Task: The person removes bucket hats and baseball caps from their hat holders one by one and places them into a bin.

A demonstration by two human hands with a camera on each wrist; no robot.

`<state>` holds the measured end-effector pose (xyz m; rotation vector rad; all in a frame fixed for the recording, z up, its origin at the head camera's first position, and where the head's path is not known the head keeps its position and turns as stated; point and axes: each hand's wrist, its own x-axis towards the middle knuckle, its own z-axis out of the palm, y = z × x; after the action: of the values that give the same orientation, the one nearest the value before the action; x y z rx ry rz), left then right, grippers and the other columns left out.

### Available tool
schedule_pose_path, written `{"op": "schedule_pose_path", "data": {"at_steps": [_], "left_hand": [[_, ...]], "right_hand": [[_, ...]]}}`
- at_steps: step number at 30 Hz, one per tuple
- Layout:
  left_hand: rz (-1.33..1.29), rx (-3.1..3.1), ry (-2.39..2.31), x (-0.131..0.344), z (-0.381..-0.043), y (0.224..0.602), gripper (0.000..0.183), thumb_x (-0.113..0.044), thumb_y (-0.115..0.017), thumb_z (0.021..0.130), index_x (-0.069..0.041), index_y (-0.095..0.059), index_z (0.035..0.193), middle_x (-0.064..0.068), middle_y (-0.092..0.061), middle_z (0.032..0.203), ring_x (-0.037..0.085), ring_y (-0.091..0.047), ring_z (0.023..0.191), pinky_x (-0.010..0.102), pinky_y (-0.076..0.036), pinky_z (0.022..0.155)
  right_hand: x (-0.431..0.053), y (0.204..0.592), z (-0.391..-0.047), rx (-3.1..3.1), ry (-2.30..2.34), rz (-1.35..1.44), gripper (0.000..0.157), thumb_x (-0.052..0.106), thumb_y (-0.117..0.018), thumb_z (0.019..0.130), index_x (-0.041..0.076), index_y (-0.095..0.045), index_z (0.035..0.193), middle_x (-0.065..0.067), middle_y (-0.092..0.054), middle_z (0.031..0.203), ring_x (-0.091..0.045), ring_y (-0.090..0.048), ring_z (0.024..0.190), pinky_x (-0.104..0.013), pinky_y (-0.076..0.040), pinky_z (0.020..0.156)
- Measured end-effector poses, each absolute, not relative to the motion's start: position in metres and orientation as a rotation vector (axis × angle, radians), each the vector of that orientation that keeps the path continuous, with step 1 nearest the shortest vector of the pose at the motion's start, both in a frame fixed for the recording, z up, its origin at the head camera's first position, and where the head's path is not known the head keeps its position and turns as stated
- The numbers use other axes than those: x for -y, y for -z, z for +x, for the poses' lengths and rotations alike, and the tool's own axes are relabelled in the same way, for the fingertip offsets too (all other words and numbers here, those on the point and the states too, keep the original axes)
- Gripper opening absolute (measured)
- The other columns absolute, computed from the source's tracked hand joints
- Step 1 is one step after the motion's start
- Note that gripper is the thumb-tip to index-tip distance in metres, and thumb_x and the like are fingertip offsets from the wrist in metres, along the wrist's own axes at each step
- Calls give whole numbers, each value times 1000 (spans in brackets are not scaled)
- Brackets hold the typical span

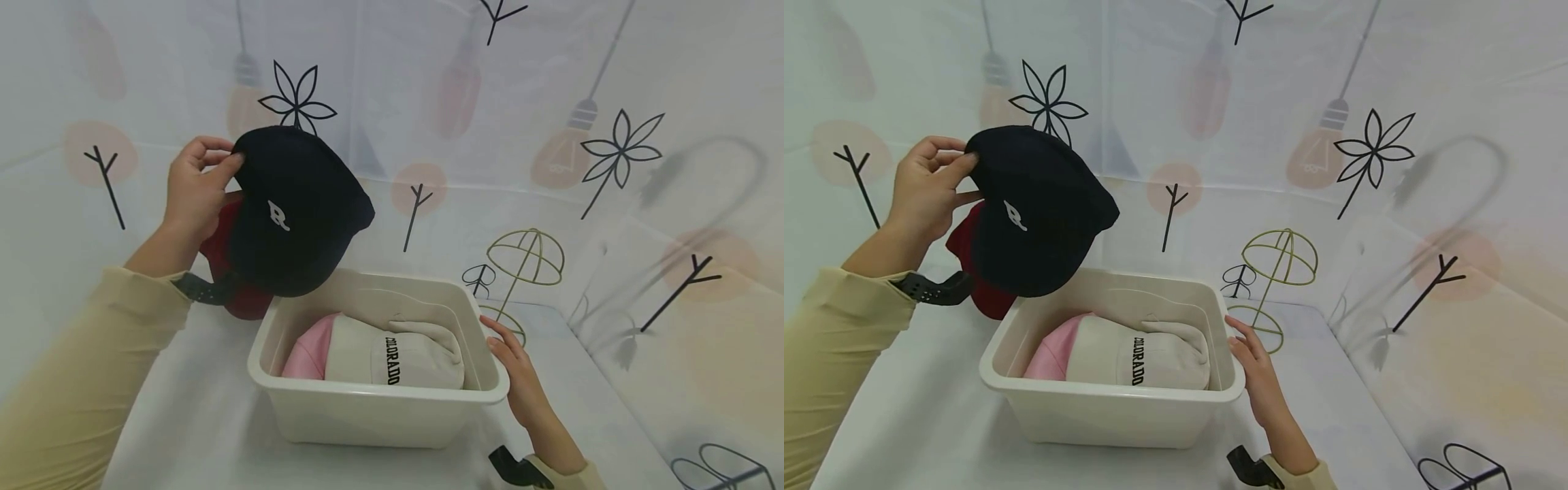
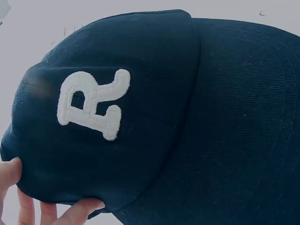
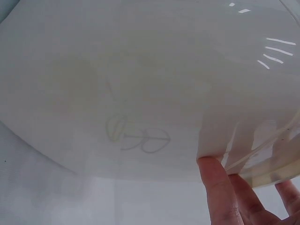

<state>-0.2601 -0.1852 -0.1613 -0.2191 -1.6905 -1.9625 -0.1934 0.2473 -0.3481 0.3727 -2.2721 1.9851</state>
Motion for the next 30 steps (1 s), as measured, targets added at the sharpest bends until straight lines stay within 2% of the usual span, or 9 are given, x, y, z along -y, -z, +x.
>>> {"op": "schedule_pose_path", "data": {"at_steps": [9, 20, 30], "left_hand": [[-292, 1681, 1981, 172, -258, 164, 10, -9, -65, 86, -14, -61, 93, 8, -45, 96, 11, -58, 73, 20, -52, 53], [-359, 1746, 1971, 155, -252, 166, 9, -10, -64, 87, -14, -60, 94, 8, -47, 94, 12, -61, 76, 20, -53, 59], [-447, 1767, 1996, 147, -251, 173, 9, -7, -65, 86, -12, -60, 93, 7, -49, 92, 11, -61, 74, 21, -53, 58]], "right_hand": [[-247, 348, -194, 2273, -1986, 363, 44, 26, -38, 101, 12, -33, 142, -8, -51, 121, -16, -57, 100, -34, -51, 75], [-248, 349, -194, 2267, -1975, 381, 43, 26, -37, 101, 12, -34, 142, -9, -50, 121, -18, -57, 100, -34, -51, 75], [-247, 349, -195, 2260, -1989, 380, 43, 25, -37, 101, 12, -33, 142, -9, -51, 120, -17, -57, 99, -34, -51, 75]]}}
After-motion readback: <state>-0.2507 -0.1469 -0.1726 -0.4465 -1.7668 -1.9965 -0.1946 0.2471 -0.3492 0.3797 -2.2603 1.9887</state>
